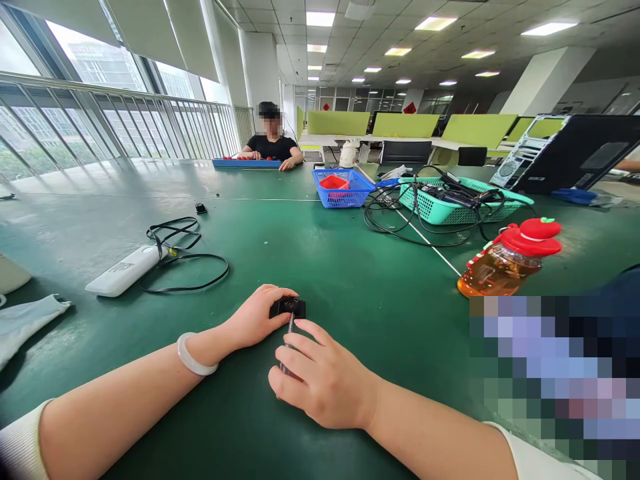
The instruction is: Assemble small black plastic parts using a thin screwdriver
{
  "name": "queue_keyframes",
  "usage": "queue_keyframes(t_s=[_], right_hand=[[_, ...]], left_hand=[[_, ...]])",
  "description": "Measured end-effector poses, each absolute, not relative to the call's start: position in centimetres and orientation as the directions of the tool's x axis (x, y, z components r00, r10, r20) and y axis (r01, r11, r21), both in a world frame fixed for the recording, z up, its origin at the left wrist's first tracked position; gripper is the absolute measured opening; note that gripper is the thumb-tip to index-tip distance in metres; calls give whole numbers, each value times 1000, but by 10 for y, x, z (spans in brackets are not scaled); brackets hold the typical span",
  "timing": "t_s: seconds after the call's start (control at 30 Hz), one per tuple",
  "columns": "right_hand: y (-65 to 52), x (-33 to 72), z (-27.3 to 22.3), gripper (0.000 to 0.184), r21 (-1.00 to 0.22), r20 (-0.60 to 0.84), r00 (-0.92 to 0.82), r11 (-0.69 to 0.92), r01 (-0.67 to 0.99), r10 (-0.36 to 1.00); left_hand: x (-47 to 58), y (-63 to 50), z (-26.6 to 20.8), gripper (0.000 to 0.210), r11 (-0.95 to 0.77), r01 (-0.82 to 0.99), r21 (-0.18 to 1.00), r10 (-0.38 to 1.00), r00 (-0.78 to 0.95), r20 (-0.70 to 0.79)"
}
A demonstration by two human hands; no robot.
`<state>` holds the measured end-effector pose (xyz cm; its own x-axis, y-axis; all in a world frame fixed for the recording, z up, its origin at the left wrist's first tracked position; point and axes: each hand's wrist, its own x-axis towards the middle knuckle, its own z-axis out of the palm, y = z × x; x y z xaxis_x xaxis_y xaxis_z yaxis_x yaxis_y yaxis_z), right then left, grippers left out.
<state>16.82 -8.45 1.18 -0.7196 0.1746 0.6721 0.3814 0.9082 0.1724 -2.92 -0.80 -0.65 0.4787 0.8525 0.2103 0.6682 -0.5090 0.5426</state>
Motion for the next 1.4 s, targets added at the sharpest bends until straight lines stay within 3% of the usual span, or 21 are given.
queue_keyframes(t_s=[0.57,0.73,0.9,1.03,1.2,1.4], right_hand=[[-73,181,7,33,-113,819,-476,903,414,320],[-65,183,3,28,-326,842,-292,860,392,453],[-59,186,-4,16,-595,751,-88,729,338,654],[-55,185,-6,8,-741,649,35,620,257,760],[-50,185,-3,13,-828,558,152,536,162,816],[-41,190,-4,20,-860,509,218,485,157,833]], left_hand=[[-29,-7,-6,33,-506,662,553,854,475,213],[-29,-7,-6,34,-498,665,556,858,474,201],[-29,-7,-4,36,-489,681,545,863,468,189],[-30,-7,-4,40,-486,678,551,865,465,189],[-31,-6,-6,41,-478,680,555,868,463,181],[-31,-6,-5,41,-469,686,557,872,461,166]])
